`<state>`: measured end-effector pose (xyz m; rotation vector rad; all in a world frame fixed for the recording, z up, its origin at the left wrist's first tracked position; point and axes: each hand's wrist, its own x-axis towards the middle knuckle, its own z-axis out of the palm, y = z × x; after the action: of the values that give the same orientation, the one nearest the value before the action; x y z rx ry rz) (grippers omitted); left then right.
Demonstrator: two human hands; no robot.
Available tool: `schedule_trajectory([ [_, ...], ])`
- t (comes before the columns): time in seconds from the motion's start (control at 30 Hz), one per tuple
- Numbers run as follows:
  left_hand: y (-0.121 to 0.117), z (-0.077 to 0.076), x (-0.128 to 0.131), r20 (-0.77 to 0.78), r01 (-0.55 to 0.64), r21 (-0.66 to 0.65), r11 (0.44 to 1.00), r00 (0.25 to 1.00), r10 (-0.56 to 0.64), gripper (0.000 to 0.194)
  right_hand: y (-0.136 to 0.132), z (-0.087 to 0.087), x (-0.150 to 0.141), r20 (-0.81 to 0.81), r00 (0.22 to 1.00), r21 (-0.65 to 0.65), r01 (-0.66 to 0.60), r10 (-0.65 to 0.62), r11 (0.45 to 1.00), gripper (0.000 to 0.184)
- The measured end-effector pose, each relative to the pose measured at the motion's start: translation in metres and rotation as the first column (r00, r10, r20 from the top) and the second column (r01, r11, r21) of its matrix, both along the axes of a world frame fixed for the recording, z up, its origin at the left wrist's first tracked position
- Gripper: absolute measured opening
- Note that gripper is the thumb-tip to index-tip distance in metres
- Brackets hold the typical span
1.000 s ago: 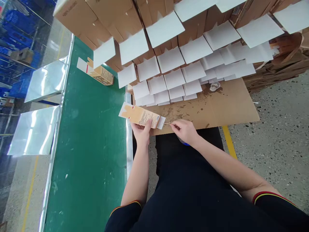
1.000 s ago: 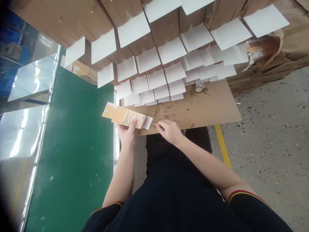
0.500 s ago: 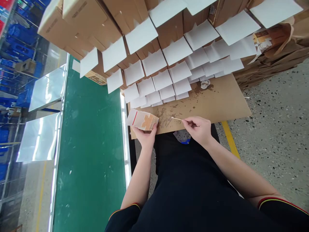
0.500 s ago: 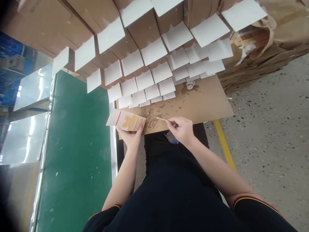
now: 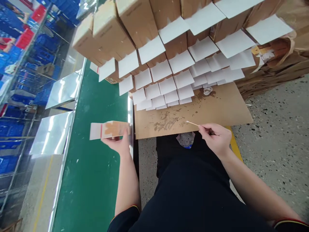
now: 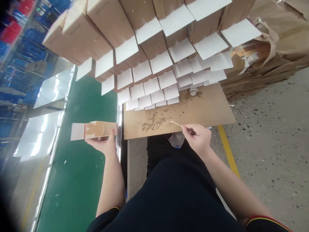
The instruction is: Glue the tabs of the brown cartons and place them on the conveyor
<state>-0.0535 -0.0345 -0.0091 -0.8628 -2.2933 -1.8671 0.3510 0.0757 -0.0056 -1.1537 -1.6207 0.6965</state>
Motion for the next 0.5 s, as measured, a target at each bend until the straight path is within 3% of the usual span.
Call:
schedule_trajectory([
  [0.13, -0.017, 0.001, -0.079, -0.014, -0.164, -0.045, 0.985, 0.986, 0.164, 0.104, 0.013, 0.000, -0.003, -0.022, 1.000, -0.030, 0.000, -0.001, 1.000, 0.035],
  [0.23, -0.021, -0.004, -0.103, 0.064, -0.166, -0.161, 0.973, 0.982, 0.178, 0.105, 0.023, 0.003, -0.005, -0.026, 0.999, -0.022, -0.024, 0.024, 0.999, 0.037],
  [0.33, -0.036, -0.003, -0.097, -0.021, -0.252, -0.186, 0.950, 0.967, 0.253, 0.110, 0.030, 0.006, 0.007, -0.023, 1.000, -0.042, 0.019, -0.020, 0.999, 0.039],
  [0.43, -0.045, 0.007, -0.075, -0.269, -0.387, -0.164, 0.907, 0.902, 0.337, 0.092, 0.035, 0.007, 0.029, -0.031, 0.994, -0.070, 0.106, -0.109, 0.992, 0.039],
  [0.5, -0.023, 0.015, -0.060, -0.311, -0.304, -0.095, 0.948, 0.913, 0.262, 0.072, 0.038, 0.008, 0.042, -0.037, 0.985, -0.074, 0.167, -0.170, 0.983, 0.037],
])
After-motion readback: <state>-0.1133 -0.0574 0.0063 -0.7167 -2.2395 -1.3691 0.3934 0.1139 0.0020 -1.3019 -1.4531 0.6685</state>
